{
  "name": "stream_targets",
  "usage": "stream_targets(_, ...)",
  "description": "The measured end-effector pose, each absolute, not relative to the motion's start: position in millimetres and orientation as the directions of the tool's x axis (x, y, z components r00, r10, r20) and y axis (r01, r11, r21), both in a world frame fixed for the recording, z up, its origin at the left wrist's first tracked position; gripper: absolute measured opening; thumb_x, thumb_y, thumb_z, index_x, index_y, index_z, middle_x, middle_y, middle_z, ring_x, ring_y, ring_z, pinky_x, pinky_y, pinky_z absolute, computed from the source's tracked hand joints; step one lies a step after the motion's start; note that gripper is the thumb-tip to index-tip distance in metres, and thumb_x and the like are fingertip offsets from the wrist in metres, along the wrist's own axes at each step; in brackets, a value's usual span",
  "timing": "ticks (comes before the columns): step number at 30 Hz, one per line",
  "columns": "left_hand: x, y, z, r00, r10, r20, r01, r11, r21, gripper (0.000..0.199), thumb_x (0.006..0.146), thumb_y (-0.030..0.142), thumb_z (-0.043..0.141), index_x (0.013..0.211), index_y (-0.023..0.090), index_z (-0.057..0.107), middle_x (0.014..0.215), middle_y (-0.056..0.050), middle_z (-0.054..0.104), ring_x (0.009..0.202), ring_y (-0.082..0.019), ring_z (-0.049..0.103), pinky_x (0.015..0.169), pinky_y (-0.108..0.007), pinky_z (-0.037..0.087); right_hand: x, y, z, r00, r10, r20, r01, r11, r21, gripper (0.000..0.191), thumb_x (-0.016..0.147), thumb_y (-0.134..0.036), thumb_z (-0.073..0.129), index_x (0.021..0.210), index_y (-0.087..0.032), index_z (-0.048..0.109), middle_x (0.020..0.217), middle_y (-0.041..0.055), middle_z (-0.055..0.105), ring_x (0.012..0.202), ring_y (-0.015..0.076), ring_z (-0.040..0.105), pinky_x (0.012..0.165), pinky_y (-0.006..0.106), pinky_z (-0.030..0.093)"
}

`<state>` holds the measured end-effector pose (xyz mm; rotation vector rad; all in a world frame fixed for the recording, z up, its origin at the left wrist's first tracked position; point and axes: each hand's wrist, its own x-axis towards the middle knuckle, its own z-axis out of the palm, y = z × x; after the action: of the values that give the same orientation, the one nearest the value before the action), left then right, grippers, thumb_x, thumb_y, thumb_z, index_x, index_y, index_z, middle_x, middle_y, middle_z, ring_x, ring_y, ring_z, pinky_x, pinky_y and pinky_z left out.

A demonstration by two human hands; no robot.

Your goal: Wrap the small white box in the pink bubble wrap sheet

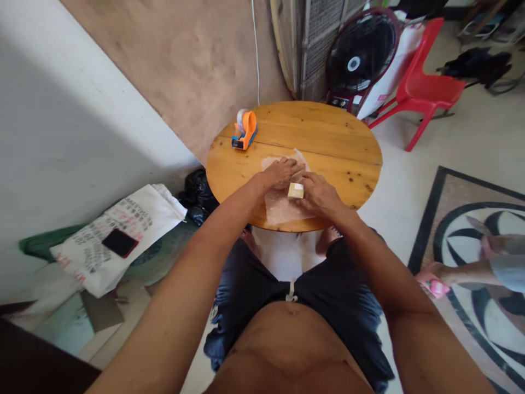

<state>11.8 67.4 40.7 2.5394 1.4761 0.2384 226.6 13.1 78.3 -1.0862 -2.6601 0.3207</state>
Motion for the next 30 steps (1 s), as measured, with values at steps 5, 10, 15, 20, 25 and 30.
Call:
stream_targets(5,10.3,86.9,49.1,0.488,0.863,-0.13,0.871,-0.473,0.134,0.072,0.088,0.037,0.065,0.156,0.031,0.042,0.157,-0.013,0.043,0.137,-0.037,0.04,0.114,-0.051,0.033,225.6,22.7,80.5,-0.814,0.579,0.043,0.5,0.736,-0.457,0.04,0.091,-0.051,0.066,0.116,-0.019,0.065,0.112,0.013,0.071,0.098,0.0292,0.065,0.086,0.04,0.051)
stream_targets(10,9.1,88.7,60.9,0.455,0.864,-0.216,0.889,-0.452,0.067,0.061,0.096,0.043,0.053,0.156,0.041,0.041,0.16,-0.007,0.038,0.141,-0.036,0.036,0.114,-0.051,0.035,223.5,50.8,75.6,-0.844,0.53,0.086,0.392,0.718,-0.575,0.049,0.088,-0.054,0.069,0.124,-0.021,0.063,0.116,0.0114,0.069,0.099,0.0295,0.065,0.086,0.041,0.051)
stream_targets(15,13.1,88.2,62.1,0.396,0.892,-0.218,0.917,-0.396,0.046,0.063,0.094,0.032,0.054,0.155,0.043,0.042,0.165,-0.006,0.032,0.141,-0.036,0.036,0.112,-0.053,0.038,238.8,63.1,75.3,-0.78,0.624,0.055,0.52,0.693,-0.499,0.046,0.085,-0.06,0.071,0.107,-0.02,0.068,0.122,0.0161,0.067,0.106,0.0345,0.064,0.09,0.045,0.051)
stream_targets(20,12.9,92.0,59.1,0.341,0.916,-0.213,0.94,-0.328,0.095,0.072,0.091,0.025,0.052,0.16,0.037,0.035,0.169,-0.008,0.029,0.145,-0.04,0.033,0.115,-0.062,0.034,255.7,54.9,84.5,-0.743,0.666,-0.068,0.6,0.617,-0.509,0.055,0.087,-0.069,0.063,0.109,-0.019,0.067,0.102,0.012,0.071,0.087,0.0289,0.066,0.078,0.038,0.049)
stream_targets(25,13.9,87.2,53.9,0.319,0.944,-0.081,0.943,-0.308,0.13,0.067,0.091,0.024,0.056,0.156,0.034,0.042,0.167,-0.012,0.029,0.145,-0.04,0.035,0.114,-0.06,0.033,269.4,36.3,80.4,-0.693,0.721,0.011,0.608,0.592,-0.529,0.046,0.089,-0.059,0.065,0.115,-0.021,0.067,0.105,0.0114,0.072,0.089,0.0284,0.067,0.078,0.039,0.051)
stream_targets(30,23.2,73.2,41.2,0.291,0.95,0.11,0.941,-0.305,0.144,0.046,0.103,0.026,0.035,0.142,0.027,0.059,0.142,-0.013,0.054,0.131,-0.033,0.045,0.106,-0.051,0.039,283.3,24.0,72.9,-0.651,0.747,0.132,0.585,0.605,-0.541,0.039,0.087,-0.045,0.068,0.118,-0.021,0.068,0.11,0.0115,0.074,0.095,0.0293,0.069,0.084,0.043,0.055)
